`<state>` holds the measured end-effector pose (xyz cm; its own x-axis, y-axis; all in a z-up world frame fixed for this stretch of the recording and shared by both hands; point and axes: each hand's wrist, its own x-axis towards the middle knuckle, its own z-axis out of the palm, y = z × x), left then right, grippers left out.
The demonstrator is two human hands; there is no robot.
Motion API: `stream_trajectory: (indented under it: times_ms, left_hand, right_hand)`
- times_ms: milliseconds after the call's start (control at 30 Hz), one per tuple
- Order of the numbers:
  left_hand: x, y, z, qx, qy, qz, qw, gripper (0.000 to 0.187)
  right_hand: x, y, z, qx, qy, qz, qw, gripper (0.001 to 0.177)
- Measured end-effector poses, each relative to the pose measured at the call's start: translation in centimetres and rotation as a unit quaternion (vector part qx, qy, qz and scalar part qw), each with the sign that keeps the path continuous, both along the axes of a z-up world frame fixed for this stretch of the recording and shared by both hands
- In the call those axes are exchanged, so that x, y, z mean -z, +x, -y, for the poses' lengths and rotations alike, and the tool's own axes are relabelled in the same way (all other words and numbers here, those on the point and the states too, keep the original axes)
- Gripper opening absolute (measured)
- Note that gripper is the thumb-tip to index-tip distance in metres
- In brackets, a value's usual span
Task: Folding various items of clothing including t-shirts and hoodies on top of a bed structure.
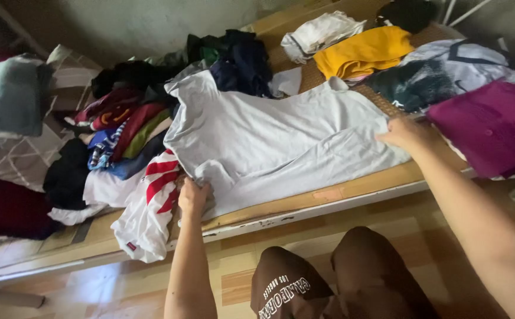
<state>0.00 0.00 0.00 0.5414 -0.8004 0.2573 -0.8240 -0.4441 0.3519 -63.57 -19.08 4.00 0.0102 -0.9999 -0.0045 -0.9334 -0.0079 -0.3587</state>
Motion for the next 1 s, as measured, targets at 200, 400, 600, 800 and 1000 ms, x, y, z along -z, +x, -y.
stream_trajectory:
  times_ms: [200,400,600,800,1000]
  left_hand:
    - [-8.3,-4.1,-2.9,-0.040,0.150,0.082,0.984,0.055]
    - [-6.5,2.2,-1.3,0.101,-0.178,-0.103,0.973,0.048]
    - [-6.8,0.5,-1.2,0.159,-0.308,-0.504,0.791,0.039]
    - [-6.0,5.0,3.7,-0.034,-0.227,-0.644,0.730,0.049]
    - [1.1,5.1,5.6,0.157,-0.078,-0.312,0.934,0.069]
  right_hand:
    - [-1.5,-0.1,-1.1,0.012,0.032,0.287,0.957,0.028]
    - [2.2,-1.7,1.8,-0.191,-0.255,0.563,0.762,0.037]
    - [3.8,-3.7,2.6,-0.141,-0.098,0.603,0.779,0.027]
    - [3.8,-4.2,5.6,-0.045,-0.123,0.435,0.891,0.034]
    - [3.9,-3.0,5.1,-0.008,0.025,0.270,0.963,0.069]
